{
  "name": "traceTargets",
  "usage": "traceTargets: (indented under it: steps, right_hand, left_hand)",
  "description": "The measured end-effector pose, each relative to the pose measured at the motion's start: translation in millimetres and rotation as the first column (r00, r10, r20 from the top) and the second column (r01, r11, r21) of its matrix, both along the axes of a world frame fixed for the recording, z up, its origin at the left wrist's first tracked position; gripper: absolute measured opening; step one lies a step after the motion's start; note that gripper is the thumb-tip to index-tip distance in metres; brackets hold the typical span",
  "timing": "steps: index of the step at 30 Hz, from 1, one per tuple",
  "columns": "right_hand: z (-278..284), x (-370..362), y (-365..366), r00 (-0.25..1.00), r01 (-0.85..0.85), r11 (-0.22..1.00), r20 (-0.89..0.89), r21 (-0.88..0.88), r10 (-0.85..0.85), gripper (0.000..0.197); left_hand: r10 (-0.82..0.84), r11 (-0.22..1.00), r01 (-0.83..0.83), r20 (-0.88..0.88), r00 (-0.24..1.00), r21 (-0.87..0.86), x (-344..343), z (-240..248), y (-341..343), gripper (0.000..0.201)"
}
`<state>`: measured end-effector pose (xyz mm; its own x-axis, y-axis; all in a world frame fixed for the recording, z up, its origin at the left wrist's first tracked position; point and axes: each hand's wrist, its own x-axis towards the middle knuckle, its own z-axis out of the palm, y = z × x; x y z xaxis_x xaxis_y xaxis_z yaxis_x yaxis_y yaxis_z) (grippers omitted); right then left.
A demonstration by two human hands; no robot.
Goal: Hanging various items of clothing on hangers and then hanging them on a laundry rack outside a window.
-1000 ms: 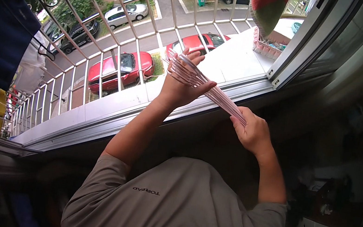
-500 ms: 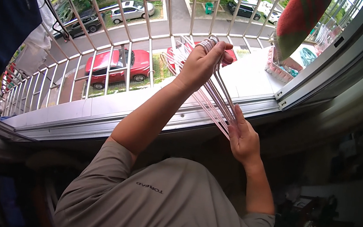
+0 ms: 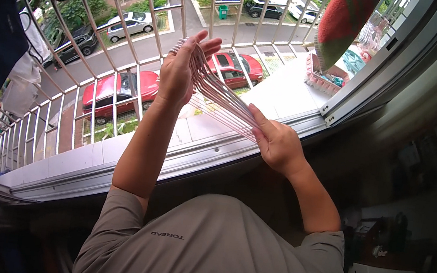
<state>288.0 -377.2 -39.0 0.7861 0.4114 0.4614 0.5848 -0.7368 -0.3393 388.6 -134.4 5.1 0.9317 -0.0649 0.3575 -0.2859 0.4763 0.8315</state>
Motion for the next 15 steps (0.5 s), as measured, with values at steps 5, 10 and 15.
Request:
traceTargets:
  steps: [5, 10, 15]
  right_hand:
    - [37.3, 46.9, 11.8, 0.999, 0.053, 0.99, 0.02, -0.127, -0.051, 0.046]
    - [72.0, 145.6, -10.5, 0.953, 0.303, 0.91, 0.085, -0.284, -0.291, 0.041]
    - [97.6, 278.6, -93.6, 0.889, 0.453, 0.827, 0.106, -0.333, -0.445, 0.042]
  left_hand:
    - [0.126, 0.981, -0.137, 0.087, 0.988, 0.135, 19.6, -20.5, 34.2, 0.066]
    - [0.108, 0.856, -0.199, 0.212, 0.971, 0.477, 19.1, -87.9, 40.8, 0.067]
    - [0.2, 0.594, -0.286, 0.206, 0.958, 0.752, 12.3, -147.9, 66.7, 0.047]
